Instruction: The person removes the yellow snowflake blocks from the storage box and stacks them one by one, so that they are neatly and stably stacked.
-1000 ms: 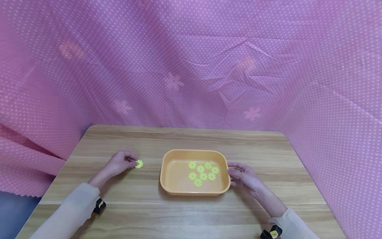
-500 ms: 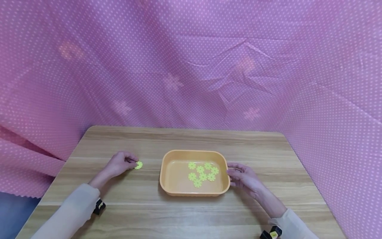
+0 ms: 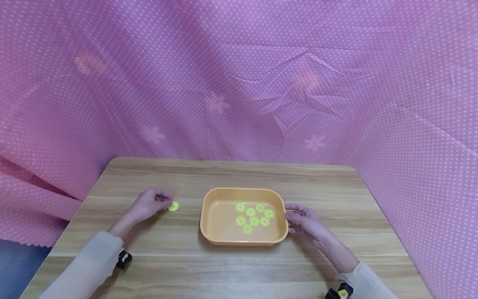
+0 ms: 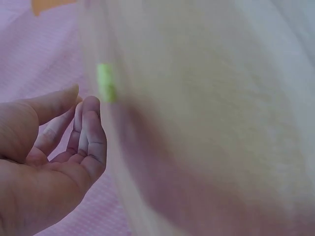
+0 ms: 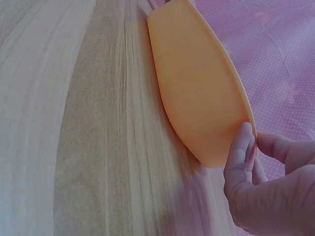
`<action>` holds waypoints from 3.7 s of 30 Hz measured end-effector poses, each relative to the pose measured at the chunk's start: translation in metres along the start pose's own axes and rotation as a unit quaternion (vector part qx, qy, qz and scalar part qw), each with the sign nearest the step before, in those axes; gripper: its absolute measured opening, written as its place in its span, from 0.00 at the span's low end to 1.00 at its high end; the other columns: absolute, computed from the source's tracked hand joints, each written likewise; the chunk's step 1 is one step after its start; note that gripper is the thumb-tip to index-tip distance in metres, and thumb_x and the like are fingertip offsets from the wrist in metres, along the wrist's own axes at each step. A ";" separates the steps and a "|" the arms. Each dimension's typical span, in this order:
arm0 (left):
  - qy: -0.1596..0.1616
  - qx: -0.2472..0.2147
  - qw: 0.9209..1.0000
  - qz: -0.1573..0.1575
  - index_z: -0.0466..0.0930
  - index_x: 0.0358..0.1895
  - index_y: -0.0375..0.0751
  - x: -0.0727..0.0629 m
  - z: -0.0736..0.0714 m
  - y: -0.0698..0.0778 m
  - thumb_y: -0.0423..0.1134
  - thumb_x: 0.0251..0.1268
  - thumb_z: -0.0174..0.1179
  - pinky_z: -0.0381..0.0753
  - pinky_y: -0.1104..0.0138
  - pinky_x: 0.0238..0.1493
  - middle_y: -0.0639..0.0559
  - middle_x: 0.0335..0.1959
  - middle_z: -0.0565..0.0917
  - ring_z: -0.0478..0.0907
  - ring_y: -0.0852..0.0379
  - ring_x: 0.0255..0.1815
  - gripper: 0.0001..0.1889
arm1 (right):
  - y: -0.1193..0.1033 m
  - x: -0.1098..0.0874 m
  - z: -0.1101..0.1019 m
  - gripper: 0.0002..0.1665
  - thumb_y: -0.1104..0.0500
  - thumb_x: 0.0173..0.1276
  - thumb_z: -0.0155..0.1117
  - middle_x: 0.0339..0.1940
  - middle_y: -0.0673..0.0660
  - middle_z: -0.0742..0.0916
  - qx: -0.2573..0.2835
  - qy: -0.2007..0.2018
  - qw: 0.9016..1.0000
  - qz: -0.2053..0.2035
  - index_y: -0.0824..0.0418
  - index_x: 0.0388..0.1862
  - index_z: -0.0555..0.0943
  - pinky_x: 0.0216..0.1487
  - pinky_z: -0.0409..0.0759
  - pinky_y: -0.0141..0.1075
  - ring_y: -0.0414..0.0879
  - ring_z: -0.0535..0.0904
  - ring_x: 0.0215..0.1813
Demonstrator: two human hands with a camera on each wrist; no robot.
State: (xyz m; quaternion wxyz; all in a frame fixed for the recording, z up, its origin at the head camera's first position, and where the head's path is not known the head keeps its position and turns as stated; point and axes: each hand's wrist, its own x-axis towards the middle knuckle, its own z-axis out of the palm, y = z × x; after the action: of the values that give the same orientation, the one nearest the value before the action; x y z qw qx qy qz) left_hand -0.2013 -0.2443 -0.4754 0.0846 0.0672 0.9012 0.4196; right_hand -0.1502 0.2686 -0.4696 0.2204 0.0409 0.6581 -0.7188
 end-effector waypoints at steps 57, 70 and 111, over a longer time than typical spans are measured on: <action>-0.148 -0.012 0.977 0.153 0.88 0.42 0.27 0.029 0.112 0.133 0.28 0.61 0.72 0.85 0.77 0.32 0.42 0.34 0.91 0.81 0.67 0.31 0.09 | -0.004 -0.004 0.002 0.34 0.64 0.78 0.62 0.40 0.48 0.93 0.008 -0.008 1.000 0.005 0.75 0.76 0.63 0.47 0.92 0.32 0.38 0.89 0.40; -0.168 0.044 0.976 0.133 0.90 0.40 0.35 0.035 0.134 0.132 0.29 0.59 0.74 0.84 0.79 0.40 0.49 0.35 0.91 0.81 0.67 0.34 0.06 | -0.002 -0.004 0.001 0.33 0.63 0.79 0.62 0.41 0.48 0.93 0.003 -0.015 1.000 0.003 0.75 0.76 0.64 0.48 0.92 0.33 0.39 0.90 0.41; -0.194 0.044 0.973 0.116 0.88 0.42 0.35 0.032 0.142 0.134 0.25 0.50 0.78 0.78 0.77 0.40 0.47 0.35 0.86 0.77 0.60 0.38 0.14 | -0.001 -0.003 0.001 0.33 0.63 0.78 0.63 0.42 0.47 0.92 -0.007 -0.009 1.000 0.003 0.74 0.75 0.65 0.46 0.92 0.31 0.37 0.88 0.41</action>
State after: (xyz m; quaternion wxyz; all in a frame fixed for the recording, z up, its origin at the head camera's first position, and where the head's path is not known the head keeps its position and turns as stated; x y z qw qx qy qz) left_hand -0.1958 -0.0468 -0.4655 0.2056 0.2546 0.8715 0.3653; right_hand -0.1474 0.2683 -0.4675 0.2287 0.0345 0.6608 -0.7140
